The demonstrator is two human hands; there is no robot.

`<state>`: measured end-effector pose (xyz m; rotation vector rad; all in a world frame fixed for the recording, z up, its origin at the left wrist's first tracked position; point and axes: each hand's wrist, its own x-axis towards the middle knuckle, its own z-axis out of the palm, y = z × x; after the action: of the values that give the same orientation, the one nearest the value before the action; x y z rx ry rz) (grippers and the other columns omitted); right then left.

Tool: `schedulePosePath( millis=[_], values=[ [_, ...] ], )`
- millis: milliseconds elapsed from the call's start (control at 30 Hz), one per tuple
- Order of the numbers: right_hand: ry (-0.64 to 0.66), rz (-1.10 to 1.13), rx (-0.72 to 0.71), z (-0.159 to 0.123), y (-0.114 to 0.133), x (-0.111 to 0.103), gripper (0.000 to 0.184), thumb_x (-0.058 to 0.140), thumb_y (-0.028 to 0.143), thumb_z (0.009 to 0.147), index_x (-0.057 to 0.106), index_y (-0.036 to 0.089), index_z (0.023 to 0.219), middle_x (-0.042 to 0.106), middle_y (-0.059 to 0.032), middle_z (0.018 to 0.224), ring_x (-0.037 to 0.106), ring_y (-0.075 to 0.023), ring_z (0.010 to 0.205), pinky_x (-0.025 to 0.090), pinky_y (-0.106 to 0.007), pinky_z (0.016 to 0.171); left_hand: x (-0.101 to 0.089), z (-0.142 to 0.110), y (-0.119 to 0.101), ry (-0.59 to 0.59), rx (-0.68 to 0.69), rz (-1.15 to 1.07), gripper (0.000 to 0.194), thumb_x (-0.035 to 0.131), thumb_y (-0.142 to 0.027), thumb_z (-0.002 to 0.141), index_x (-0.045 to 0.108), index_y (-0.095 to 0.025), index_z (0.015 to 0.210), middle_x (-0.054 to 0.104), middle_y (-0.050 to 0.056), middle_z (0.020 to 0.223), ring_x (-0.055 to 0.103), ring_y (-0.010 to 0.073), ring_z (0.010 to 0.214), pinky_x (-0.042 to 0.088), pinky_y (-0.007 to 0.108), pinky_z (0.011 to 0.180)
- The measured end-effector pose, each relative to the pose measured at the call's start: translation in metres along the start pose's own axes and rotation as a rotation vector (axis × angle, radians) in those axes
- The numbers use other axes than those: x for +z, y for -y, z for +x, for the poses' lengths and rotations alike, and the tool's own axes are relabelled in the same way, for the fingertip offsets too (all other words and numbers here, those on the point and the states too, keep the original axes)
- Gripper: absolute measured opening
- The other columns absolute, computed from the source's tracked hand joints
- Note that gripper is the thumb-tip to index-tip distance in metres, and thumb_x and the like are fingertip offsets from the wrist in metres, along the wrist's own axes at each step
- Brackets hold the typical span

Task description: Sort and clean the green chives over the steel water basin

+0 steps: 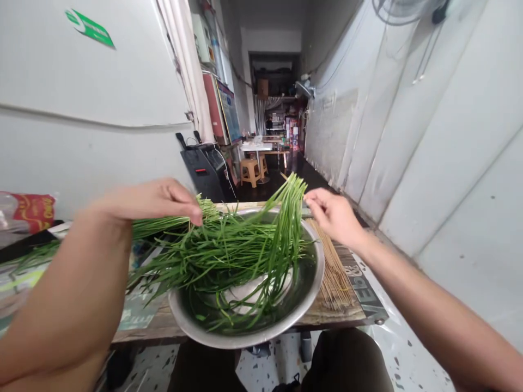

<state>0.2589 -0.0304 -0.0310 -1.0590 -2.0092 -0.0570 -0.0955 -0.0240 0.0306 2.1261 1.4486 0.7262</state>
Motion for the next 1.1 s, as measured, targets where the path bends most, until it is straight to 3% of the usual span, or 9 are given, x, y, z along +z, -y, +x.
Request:
schedulePosePath(
  millis=[67, 133, 233, 300, 400, 633, 900, 1033, 1100],
  values=[
    [0.037, 0.005, 0.007, -0.012, -0.003, 0.018, 0.023, 0.043, 0.032, 0.089, 0.06, 0.017, 0.091, 0.061, -0.0012, 0.067, 0.054, -0.0124, 0.056, 0.042, -0.025, 0.056, 0.015, 0.006, -0.008, 0.092, 0.053, 0.029, 0.027, 0.062, -0.043, 0.069, 0.072, -0.02, 0.061, 0.067, 0.004, 0.062, 0.061, 0.0176, 0.069, 0.046, 0.03, 0.077],
    [0.055, -0.004, -0.007, -0.02, -0.001, 0.029, 0.024, 0.042, 0.031, 0.089, 0.06, 0.016, 0.092, 0.064, -0.0033, 0.075, 0.057, -0.0138, 0.063, 0.044, -0.025, 0.061, 0.039, 0.018, -0.014, -0.009, 0.09, -0.011, 0.031, 0.058, -0.046, 0.073, 0.074, -0.02, 0.077, 0.07, 0.005, 0.077, 0.062, 0.0191, 0.078, 0.045, 0.032, 0.082],
    [0.02, 0.007, -0.047, -0.027, 0.011, 0.03, 0.022, 0.041, 0.029, 0.09, 0.059, 0.017, 0.093, 0.066, -0.004, 0.079, 0.059, -0.0136, 0.065, 0.045, -0.025, 0.062, 0.083, 0.037, -0.02, 0.066, 0.214, -0.087, 0.068, 0.075, -0.041, 0.057, 0.057, -0.025, 0.121, 0.062, 0.005, 0.118, 0.056, 0.0245, 0.108, 0.038, 0.036, 0.097],
    [-0.019, 0.025, -0.099, -0.029, 0.021, 0.024, 0.019, 0.042, 0.027, 0.09, 0.059, 0.019, 0.092, 0.065, -0.0027, 0.075, 0.059, -0.0127, 0.062, 0.045, -0.024, 0.06, 0.11, 0.043, -0.025, 0.126, 0.345, -0.175, 0.091, 0.08, -0.038, 0.051, 0.044, -0.025, 0.133, 0.053, 0.007, 0.13, 0.047, 0.0273, 0.12, 0.032, 0.039, 0.103],
    [-0.092, 0.038, -0.133, -0.03, 0.033, 0.012, 0.015, 0.046, 0.026, 0.088, 0.06, 0.021, 0.092, 0.065, -0.0016, 0.074, 0.06, -0.0123, 0.061, 0.045, -0.023, 0.058, 0.137, 0.039, -0.039, 0.166, 0.433, -0.384, 0.083, 0.077, -0.04, 0.058, 0.044, -0.022, 0.132, 0.057, 0.01, 0.125, 0.049, 0.0282, 0.118, 0.036, 0.039, 0.101],
    [-0.084, 0.209, 0.041, -0.034, 0.04, -0.003, 0.017, 0.052, 0.035, 0.087, 0.064, 0.022, 0.087, 0.062, 0.001, 0.064, 0.054, -0.0105, 0.052, 0.044, -0.022, 0.051, 0.148, 0.013, -0.074, 0.105, 0.22, -0.633, 0.051, 0.056, -0.052, 0.077, 0.054, -0.019, 0.116, 0.067, 0.008, 0.089, 0.063, 0.0236, 0.095, 0.048, 0.034, 0.083],
    [0.011, 0.425, 0.249, -0.054, 0.023, 0.052, 0.033, 0.043, 0.037, 0.09, 0.051, 0.018, 0.064, 0.057, 0.0006, 0.059, 0.054, -0.0113, 0.056, 0.043, -0.023, 0.058, 0.207, 0.026, -0.046, 0.121, 0.202, -0.616, 0.044, 0.037, -0.05, 0.089, 0.055, -0.017, 0.11, 0.065, 0.005, 0.073, 0.061, 0.0144, 0.06, 0.049, 0.029, 0.068],
    [0.019, 0.393, 0.408, -0.066, 0.004, 0.066, 0.032, 0.046, 0.041, 0.087, 0.054, 0.018, 0.067, 0.052, 0.0029, 0.052, 0.045, -0.0098, 0.045, 0.037, -0.022, 0.049, 0.186, 0.056, -0.026, 0.3, 0.165, -0.481, 0.048, 0.035, -0.052, 0.088, 0.063, -0.016, 0.103, 0.069, 0.009, 0.085, 0.064, 0.018, 0.078, 0.048, 0.029, 0.074],
    [-0.012, 0.329, 0.455, -0.073, -0.006, 0.066, 0.032, 0.047, 0.042, 0.087, 0.053, 0.018, 0.065, 0.05, 0.0031, 0.049, 0.043, -0.01, 0.044, 0.035, -0.023, 0.048, 0.169, 0.073, -0.014, 0.223, 0.205, -0.335, 0.046, 0.036, -0.049, 0.088, 0.066, -0.017, 0.102, 0.068, 0.008, 0.098, 0.062, 0.0189, 0.089, 0.045, 0.029, 0.079]
  ],
)
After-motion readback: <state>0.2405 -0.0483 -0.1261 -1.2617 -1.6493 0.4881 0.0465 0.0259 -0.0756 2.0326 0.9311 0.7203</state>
